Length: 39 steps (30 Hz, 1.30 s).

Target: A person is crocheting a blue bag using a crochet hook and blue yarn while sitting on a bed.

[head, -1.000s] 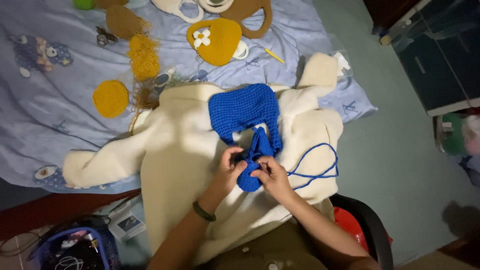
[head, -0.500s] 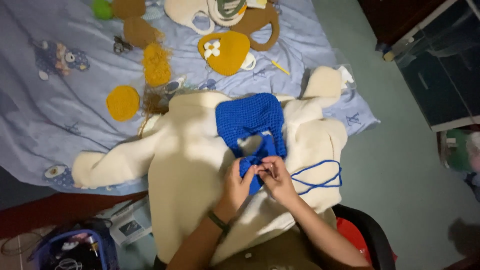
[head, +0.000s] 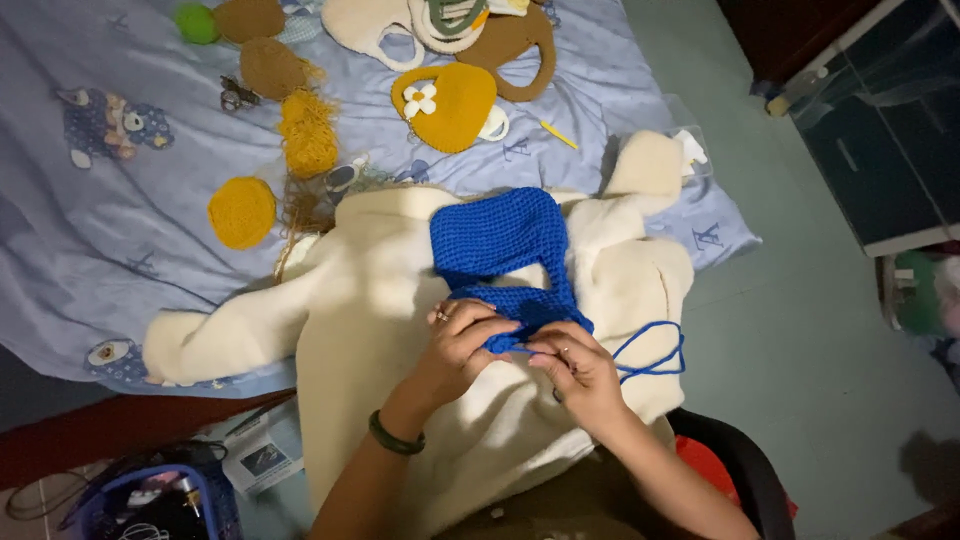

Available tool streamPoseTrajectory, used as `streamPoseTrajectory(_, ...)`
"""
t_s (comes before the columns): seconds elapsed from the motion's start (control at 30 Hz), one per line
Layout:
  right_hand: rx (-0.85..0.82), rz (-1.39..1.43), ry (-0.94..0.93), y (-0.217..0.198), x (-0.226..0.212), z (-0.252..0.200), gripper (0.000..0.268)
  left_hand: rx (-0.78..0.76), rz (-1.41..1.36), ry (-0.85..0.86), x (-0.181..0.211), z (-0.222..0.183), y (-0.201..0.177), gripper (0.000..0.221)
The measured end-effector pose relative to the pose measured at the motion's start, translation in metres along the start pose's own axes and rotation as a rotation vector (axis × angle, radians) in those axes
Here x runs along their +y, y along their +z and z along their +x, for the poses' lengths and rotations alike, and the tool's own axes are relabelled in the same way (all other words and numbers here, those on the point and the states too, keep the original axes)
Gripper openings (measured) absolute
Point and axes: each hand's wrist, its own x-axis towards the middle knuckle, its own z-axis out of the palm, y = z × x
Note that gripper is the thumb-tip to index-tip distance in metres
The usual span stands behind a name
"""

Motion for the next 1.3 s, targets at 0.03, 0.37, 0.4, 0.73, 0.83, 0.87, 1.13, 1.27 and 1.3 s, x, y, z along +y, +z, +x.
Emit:
streamPoseTrajectory(0.03,0.010,-0.007,0.032,-0.001,-0.005,0.001,0.011,0.006,-0.005,-0.004,0.003,0.002,-0.003,0.029)
streamPoseTrajectory(0.37,0.051,-0.327,0.145,-0.020,-0.007,0.015,0.002,0.012,-0.182,0.043,0.025,0.013,-0.006,0.021)
streamPoseTrajectory(0.4,0.054,-0.330,0.144,-0.019,-0.007,0.015,0.002,0.013,-0.184,0.046,0.025,0.015,-0.004,0.021)
streamPoseTrajectory(0.73,0.124,-0.497,0.018,0.004,-0.001,-0.007,0.011,0.181,-0.192,-0.023,0.007,-0.010,0.024,0.028)
streamPoseTrajectory(0.83,0.004,-0.627,0.051,0.001,-0.001,0.003,0.013,0.151,-0.110,0.053,0.004,-0.012,0.023,0.021)
streamPoseTrajectory(0.87,-0.102,-0.731,0.107,-0.001,0.002,0.006,0.014,0.110,-0.044,0.108,0.004,-0.009,0.020,0.020)
streamPoseTrajectory(1.13,-0.528,-0.360,0.257,0.011,0.020,0.067,0.013,-0.104,0.411,0.112,-0.007,-0.016,-0.010,0.027)
streamPoseTrajectory(1.27,-0.656,-0.417,0.414,0.029,0.033,0.068,0.021,-0.132,0.612,0.025,-0.026,-0.036,-0.005,0.026)
streamPoseTrajectory(1.3,-0.665,-0.416,0.412,0.031,0.026,0.070,0.021,-0.130,0.615,0.017,-0.027,-0.039,-0.003,0.026)
